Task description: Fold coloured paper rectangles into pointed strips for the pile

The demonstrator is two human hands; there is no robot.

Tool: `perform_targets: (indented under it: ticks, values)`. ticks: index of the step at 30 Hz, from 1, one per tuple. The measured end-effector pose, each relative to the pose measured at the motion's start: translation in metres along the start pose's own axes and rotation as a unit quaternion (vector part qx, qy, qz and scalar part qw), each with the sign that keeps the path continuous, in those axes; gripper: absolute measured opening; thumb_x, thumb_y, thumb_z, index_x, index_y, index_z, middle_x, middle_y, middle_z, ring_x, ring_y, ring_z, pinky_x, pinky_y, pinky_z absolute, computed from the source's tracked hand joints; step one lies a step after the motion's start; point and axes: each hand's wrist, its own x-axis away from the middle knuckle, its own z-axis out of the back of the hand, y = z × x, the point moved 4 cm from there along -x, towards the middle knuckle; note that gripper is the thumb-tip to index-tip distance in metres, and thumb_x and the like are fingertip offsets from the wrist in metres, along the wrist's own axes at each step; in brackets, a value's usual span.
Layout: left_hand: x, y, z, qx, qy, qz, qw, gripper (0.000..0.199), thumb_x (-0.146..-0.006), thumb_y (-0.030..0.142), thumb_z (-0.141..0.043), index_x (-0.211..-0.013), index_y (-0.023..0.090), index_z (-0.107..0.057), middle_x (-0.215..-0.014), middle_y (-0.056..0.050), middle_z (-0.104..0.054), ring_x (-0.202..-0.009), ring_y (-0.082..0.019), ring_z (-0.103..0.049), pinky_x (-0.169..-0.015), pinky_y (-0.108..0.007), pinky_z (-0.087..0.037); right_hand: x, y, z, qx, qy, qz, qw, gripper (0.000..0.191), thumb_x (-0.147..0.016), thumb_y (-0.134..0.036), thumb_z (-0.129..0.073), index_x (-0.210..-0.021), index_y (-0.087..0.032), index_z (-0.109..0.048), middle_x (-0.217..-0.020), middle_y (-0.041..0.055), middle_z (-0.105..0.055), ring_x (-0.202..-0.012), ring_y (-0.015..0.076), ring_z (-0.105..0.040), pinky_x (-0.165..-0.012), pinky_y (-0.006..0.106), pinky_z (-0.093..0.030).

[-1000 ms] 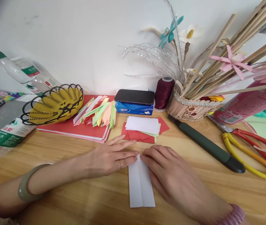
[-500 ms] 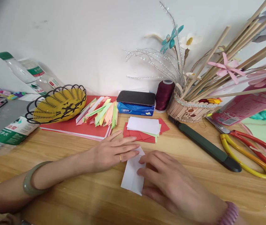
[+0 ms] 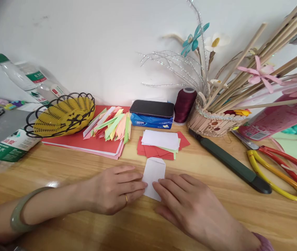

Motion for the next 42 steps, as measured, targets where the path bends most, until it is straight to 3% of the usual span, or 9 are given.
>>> perform_targets:
  ticks: [5, 13, 16, 20, 23, 28, 32, 36, 42]
  values:
    - [-0.003, 0.004, -0.007, -0.041, 0.01, -0.001, 0.999, 0.014, -0.087, 0.012, -0.049, -0.079, 0.013, -0.061, -0.068, -0.002, -0.061, -0.067, -0.013, -0.058, -0.06, -0.025, -0.047, -0.006, -0.007, 0.005, 0.016, 0.018, 0.07, 0.997, 0.031, -0.091, -0.006, -0.031, -0.106, -0.011, -0.058, -0.084, 0.0082, -0.07, -0.076, 0.0173, -0.065, -0.065, 0.031, -0.054]
    - [-0.005, 0.013, -0.009, -0.012, 0.028, 0.02, 0.999, 0.022, -0.081, 0.009, -0.044, -0.063, 0.015, -0.054, -0.06, 0.0, -0.056, -0.05, -0.013, -0.048, -0.042, -0.027, -0.037, -0.004, -0.016, 0.005, -0.02, 0.032, 0.077, 0.996, 0.027, -0.09, -0.007, -0.035, -0.097, -0.008, -0.061, -0.078, 0.0088, -0.069, -0.069, 0.0177, -0.063, -0.057, 0.031, -0.052]
    - [-0.005, 0.009, -0.005, -0.025, 0.018, 0.043, 0.999, 0.019, -0.085, 0.013, -0.044, -0.07, 0.015, -0.057, -0.069, 0.0, -0.062, -0.054, -0.014, -0.053, -0.046, -0.026, -0.043, -0.004, -0.013, 0.0, -0.031, 0.009, 0.018, 0.999, 0.025, -0.085, -0.012, -0.046, -0.107, -0.01, -0.059, -0.095, 0.0105, -0.068, -0.08, 0.0191, -0.063, -0.064, 0.032, -0.054]
    - [-0.006, -0.004, -0.003, 0.048, 0.028, 0.16, 0.986, 0.017, -0.089, 0.02, -0.046, -0.091, 0.01, -0.06, -0.1, -0.009, -0.066, -0.084, -0.02, -0.062, -0.071, -0.031, -0.053, -0.005, -0.003, -0.004, -0.008, -0.008, -0.022, 1.0, 0.036, -0.088, -0.014, -0.044, -0.124, -0.009, -0.05, -0.113, 0.0124, -0.063, -0.099, 0.0209, -0.059, -0.08, 0.036, -0.053]
    - [-0.007, -0.009, -0.007, 0.238, 0.046, 0.231, 0.942, 0.014, -0.085, 0.011, -0.05, -0.095, 0.011, -0.06, -0.101, -0.009, -0.065, -0.091, -0.017, -0.061, -0.082, -0.027, -0.051, -0.003, 0.0, -0.003, -0.006, -0.002, 0.002, 1.0, 0.033, -0.093, -0.012, -0.035, -0.121, -0.009, -0.051, -0.11, 0.0122, -0.065, -0.1, 0.0194, -0.06, -0.08, 0.034, -0.053]
    - [-0.006, -0.009, -0.015, 0.445, 0.025, 0.348, 0.825, 0.013, -0.082, 0.006, -0.053, -0.084, 0.014, -0.062, -0.082, -0.002, -0.065, -0.076, -0.011, -0.061, -0.072, -0.02, -0.05, -0.003, -0.006, 0.006, -0.056, 0.041, 0.046, 0.997, 0.028, -0.093, -0.009, -0.032, -0.106, -0.009, -0.057, -0.095, 0.0105, -0.069, -0.089, 0.0172, -0.063, -0.075, 0.028, -0.053]
    - [-0.006, -0.012, -0.008, 0.341, 0.046, 0.353, 0.87, 0.011, -0.082, 0.011, -0.055, -0.092, 0.015, -0.059, -0.099, -0.007, -0.061, -0.094, -0.018, -0.056, -0.085, -0.033, -0.048, -0.004, -0.008, 0.01, -0.036, 0.078, 0.029, 0.996, 0.018, -0.088, -0.01, -0.044, -0.098, -0.012, -0.058, -0.086, 0.0078, -0.07, -0.082, 0.0174, -0.064, -0.07, 0.028, -0.054]
    - [-0.007, -0.013, -0.009, 0.225, -0.01, 0.342, 0.912, 0.027, -0.084, 0.019, -0.057, -0.11, 0.012, -0.055, -0.115, -0.012, -0.056, -0.113, -0.026, -0.043, -0.098, -0.046, -0.039, 0.0, 0.006, 0.002, 0.058, 0.078, -0.113, 0.989, 0.02, -0.088, -0.017, -0.047, -0.102, -0.01, -0.058, -0.093, 0.0136, -0.068, -0.084, 0.0244, -0.064, -0.069, 0.04, -0.055]
    - [-0.008, -0.01, -0.012, 0.351, -0.004, 0.316, 0.882, 0.027, -0.086, 0.016, -0.056, -0.113, 0.019, -0.056, -0.115, -0.005, -0.059, -0.121, -0.019, -0.039, -0.104, -0.037, -0.036, 0.005, 0.011, -0.011, -0.045, 0.03, -0.153, 0.987, 0.029, -0.09, -0.021, -0.047, -0.117, -0.015, -0.054, -0.114, 0.0116, -0.064, -0.107, 0.022, -0.059, -0.089, 0.039, -0.051]
